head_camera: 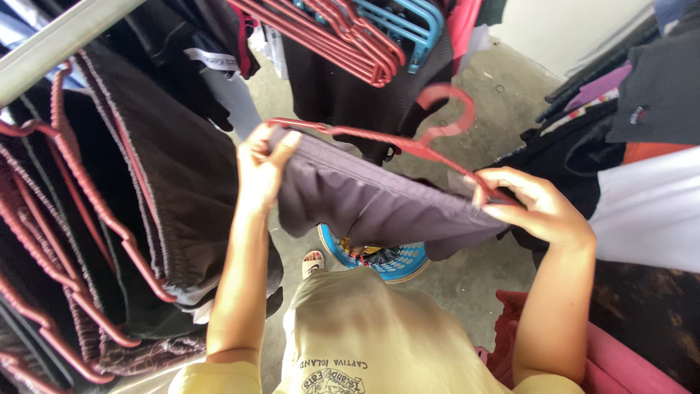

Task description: The person hangs various items of clothing including shirts and shorts from a laundry basket onto hangers and places them on a garment rack.

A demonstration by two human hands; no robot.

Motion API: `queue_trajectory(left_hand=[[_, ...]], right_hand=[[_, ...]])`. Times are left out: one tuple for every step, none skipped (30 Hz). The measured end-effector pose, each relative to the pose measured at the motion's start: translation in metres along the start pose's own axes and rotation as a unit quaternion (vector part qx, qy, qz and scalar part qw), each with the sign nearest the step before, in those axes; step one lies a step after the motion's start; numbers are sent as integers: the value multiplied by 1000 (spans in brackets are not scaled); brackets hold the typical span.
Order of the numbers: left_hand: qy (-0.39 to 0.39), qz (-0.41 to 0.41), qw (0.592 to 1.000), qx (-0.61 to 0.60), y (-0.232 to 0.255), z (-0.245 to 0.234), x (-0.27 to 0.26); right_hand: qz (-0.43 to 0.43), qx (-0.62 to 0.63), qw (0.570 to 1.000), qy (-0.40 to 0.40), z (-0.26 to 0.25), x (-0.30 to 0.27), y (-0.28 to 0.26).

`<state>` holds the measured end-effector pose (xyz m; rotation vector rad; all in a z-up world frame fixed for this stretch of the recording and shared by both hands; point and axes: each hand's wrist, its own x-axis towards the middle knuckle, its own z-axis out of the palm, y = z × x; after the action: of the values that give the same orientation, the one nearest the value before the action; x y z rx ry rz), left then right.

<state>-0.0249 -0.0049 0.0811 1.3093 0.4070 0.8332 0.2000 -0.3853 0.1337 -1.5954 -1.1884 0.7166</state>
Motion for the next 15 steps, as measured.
queue_trajectory(left_hand=[[-44, -18, 998, -32, -3, 1, 0], [-88, -36, 993, -63, -4, 0, 2], [-84, -34, 994, -62, -4, -9, 4], [-116, -83, 981, -128, -3, -21, 7], [-145, -131, 961, -194, -4, -33, 9], [-140, -129, 962, -194, -9, -39, 11], [-143, -115, 970, -159, -17, -43, 12], [-146, -101, 976, -124, -22, -47, 13], [-140, -98, 978, -123, -24, -52, 12], [-146, -80, 980, -112, -24, -54, 10], [-152, -62, 981, -101, -23, -54, 7], [-141, -59, 983, -100, -19, -53, 1], [-113, -49, 985, -123, -12, -49, -5], [-88, -37, 985, -144, 0, -45, -9], [-78, -32, 986, -142, 15, -38, -18]], right_hand=[[-2, 1, 1000, -5, 4, 3, 2], [76, 4, 996, 35, 8, 6, 6], [154, 6, 985, 74, 8, 6, 10], [152, 6, 986, 68, 4, 3, 12], [143, -1, 986, 82, 0, 0, 13], [135, -6, 986, 96, -1, -2, 15], [133, -7, 987, 91, -1, -2, 16], [157, 8, 983, 94, -3, -2, 16], [182, 22, 978, 97, -4, -1, 15], [179, 21, 980, 88, -5, 3, 14], [172, 31, 982, 76, -6, 8, 12], [167, 41, 983, 61, -7, 13, 10], [165, 40, 984, 50, -5, 18, 8], [119, 34, 991, 47, 0, 26, 6], [73, 29, 996, 45, 5, 35, 0]])
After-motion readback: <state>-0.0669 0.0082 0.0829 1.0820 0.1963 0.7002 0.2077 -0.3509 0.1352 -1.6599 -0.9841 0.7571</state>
